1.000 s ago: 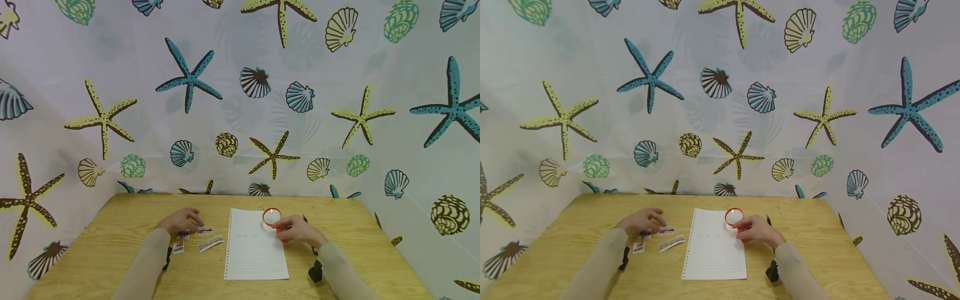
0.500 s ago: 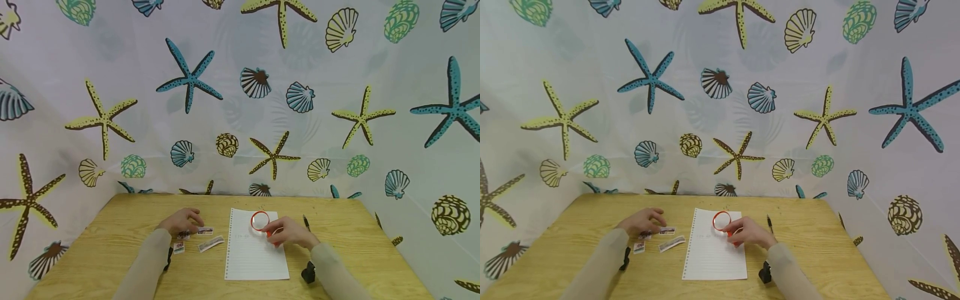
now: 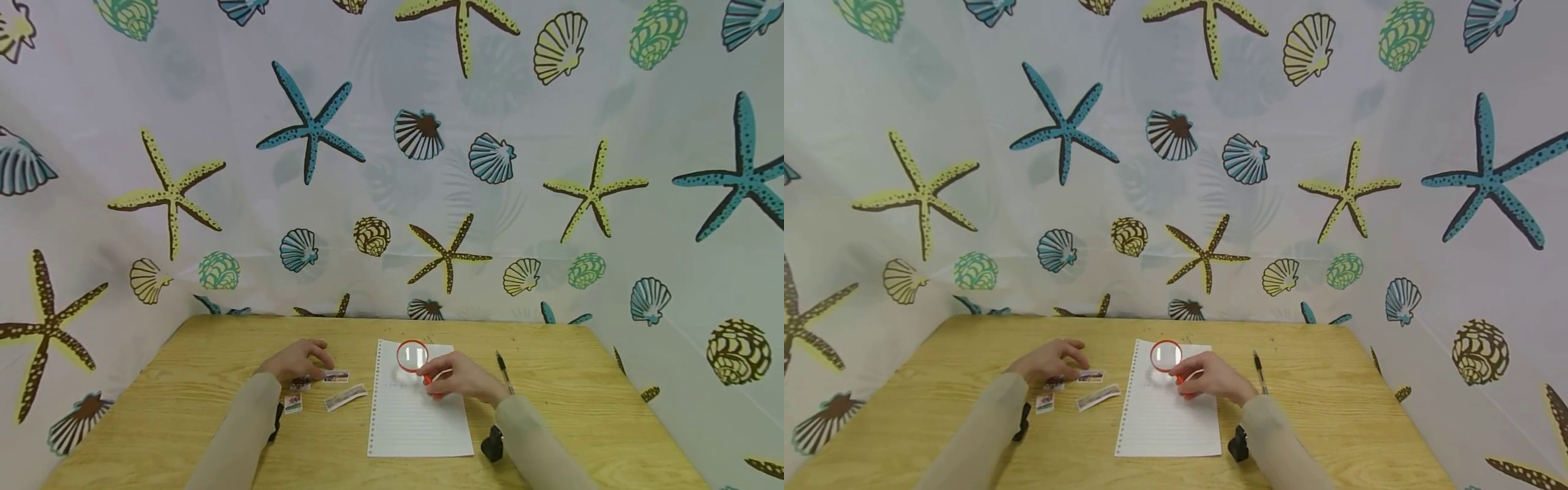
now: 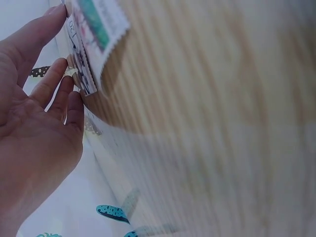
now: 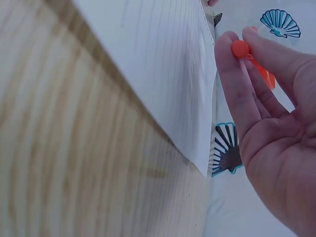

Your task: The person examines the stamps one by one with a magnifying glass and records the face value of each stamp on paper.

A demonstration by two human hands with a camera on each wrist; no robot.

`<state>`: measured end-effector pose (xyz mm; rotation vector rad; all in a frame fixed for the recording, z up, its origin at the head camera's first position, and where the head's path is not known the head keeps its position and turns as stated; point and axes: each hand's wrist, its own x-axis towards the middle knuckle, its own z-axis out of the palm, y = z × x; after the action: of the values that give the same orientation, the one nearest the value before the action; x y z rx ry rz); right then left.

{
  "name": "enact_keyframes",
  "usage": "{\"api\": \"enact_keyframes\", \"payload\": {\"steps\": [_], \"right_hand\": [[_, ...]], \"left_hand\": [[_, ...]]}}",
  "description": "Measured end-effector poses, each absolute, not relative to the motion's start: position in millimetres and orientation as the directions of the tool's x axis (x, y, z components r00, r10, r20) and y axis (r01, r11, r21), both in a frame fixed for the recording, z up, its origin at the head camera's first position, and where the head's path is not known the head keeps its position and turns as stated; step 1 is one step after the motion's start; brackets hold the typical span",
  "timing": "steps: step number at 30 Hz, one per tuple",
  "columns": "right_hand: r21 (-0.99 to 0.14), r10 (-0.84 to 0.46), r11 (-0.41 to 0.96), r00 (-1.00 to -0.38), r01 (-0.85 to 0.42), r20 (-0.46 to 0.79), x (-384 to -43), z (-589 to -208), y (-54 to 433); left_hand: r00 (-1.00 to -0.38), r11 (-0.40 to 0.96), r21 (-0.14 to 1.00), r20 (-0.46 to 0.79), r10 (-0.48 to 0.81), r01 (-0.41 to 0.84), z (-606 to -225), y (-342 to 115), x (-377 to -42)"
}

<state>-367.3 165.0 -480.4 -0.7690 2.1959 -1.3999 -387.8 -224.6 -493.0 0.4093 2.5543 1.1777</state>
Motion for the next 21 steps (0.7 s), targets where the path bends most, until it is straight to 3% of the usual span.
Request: {"api": "enact_keyframes", "payload": {"steps": [21], "right_hand": [[-0.916,-0.651,0.326,-0.758,-0.236,-0.036,-364,-486,125]], "left_hand": [[-0.917,0.643,0.748,-0.124,0.379,0.165,-492,-227,-384]]}}
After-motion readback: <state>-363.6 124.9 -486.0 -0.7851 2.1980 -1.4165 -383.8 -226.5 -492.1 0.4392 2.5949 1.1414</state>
